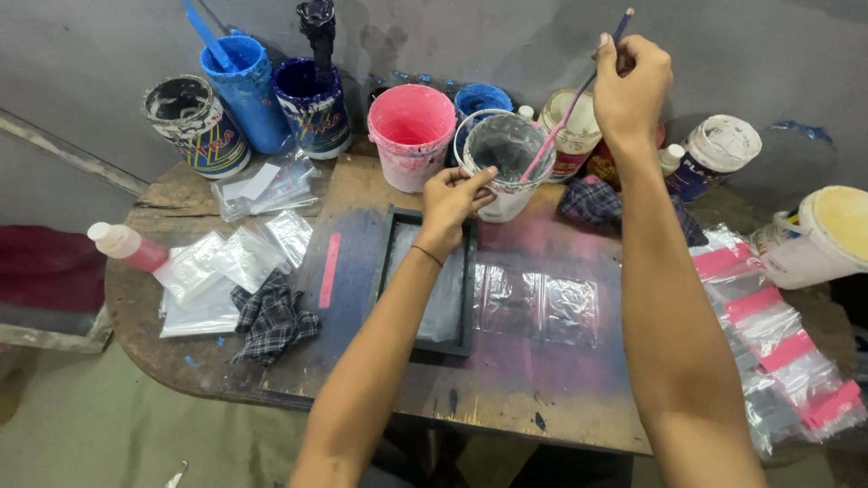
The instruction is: Applying emulsion or ink to a screen printing frame using a sponge and a brush on a workbench.
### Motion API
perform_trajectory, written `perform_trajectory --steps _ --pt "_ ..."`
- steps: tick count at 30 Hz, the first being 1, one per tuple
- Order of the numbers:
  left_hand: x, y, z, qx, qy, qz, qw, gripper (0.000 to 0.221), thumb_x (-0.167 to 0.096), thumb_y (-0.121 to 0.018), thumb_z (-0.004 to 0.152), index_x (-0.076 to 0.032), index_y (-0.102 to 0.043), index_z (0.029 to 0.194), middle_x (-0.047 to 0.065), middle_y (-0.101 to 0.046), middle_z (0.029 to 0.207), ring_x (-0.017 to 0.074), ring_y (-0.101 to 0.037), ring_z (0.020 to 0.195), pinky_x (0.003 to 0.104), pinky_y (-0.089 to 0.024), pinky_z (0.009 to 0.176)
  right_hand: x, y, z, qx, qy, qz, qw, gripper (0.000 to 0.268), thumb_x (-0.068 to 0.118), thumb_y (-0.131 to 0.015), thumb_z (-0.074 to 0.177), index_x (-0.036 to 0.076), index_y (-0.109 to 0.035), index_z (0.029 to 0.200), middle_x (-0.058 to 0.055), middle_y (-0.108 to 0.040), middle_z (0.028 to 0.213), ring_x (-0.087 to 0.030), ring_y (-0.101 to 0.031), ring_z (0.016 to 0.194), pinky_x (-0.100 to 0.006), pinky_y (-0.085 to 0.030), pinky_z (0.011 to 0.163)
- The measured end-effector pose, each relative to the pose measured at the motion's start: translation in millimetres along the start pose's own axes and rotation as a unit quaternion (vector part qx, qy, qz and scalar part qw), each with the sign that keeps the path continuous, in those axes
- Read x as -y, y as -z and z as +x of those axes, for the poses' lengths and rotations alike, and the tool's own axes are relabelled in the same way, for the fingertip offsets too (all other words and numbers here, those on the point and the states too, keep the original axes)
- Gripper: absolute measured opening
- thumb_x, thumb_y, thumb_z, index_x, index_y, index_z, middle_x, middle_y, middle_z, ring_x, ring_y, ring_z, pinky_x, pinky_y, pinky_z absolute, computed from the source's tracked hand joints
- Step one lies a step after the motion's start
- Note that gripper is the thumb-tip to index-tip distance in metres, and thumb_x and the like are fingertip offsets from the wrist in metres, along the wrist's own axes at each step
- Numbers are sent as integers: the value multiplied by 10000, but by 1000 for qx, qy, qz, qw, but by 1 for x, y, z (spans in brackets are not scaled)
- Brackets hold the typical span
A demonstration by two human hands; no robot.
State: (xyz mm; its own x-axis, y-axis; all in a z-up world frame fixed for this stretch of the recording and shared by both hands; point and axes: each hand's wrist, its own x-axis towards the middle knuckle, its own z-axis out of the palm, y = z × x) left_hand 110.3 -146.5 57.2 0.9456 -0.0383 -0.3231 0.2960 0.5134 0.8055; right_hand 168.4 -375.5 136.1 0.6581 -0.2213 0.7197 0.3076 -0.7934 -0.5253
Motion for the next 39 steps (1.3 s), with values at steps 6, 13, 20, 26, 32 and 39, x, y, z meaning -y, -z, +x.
perform_trajectory --steps 6,13,20,26,32,39 --pt "-11 0 -10 28 25 14 999 276 -26 -810 766 -17 -542 830 181 -665 830 337 -748 800 374 -675 745 49 42 -24 88 20 63 994 260 131 -650 1195 10 -745 985 -32 -649 801 -86 -494 671 -248 -373 533" --pt "-9 7 -24 61 2 43 997 296 11 -801 763 -43 -512 800 72 -542 715 241 -717 706 354 -680 737 96 85 -50 161 20 44 986 234 77 -614 1184 -51 -707 1011 -65 -623 761 -109 -457 593 -271 -312 449" --pt "-4 35 -48 163 -63 78 982 395 23 -847 719 48 -654 1062 89 -497 870 281 -714 696 488 -670 699 120 115 -100 126 21 -4 992 263 138 -579 1174 71 -721 963 -70 -625 606 -241 -624 564 -351 -498 608" --pt "-28 53 -76 204 -98 102 969 361 25 -839 771 22 -665 1087 77 -537 894 259 -714 767 472 -680 736 138 133 -142 83 10 32 996 265 131 -526 1193 62 -701 1006 -98 -664 697 -237 -653 623 -342 -526 647" --pt "-47 55 -86 216 -141 97 961 363 -25 -846 798 -12 -666 1113 77 -592 935 240 -721 836 463 -681 770 154 136 -163 35 5 79 996 248 108 -498 1202 19 -696 1080 -112 -656 761 -201 -628 645 -306 -524 629" --pt "-59 58 -85 155 -105 44 981 316 -18 -816 798 -11 -653 1068 54 -518 873 261 -724 712 472 -693 741 146 126 -158 44 -23 141 989 290 140 -505 1207 -88 -658 1300 -169 -627 834 -171 -571 668 -298 -493 591"
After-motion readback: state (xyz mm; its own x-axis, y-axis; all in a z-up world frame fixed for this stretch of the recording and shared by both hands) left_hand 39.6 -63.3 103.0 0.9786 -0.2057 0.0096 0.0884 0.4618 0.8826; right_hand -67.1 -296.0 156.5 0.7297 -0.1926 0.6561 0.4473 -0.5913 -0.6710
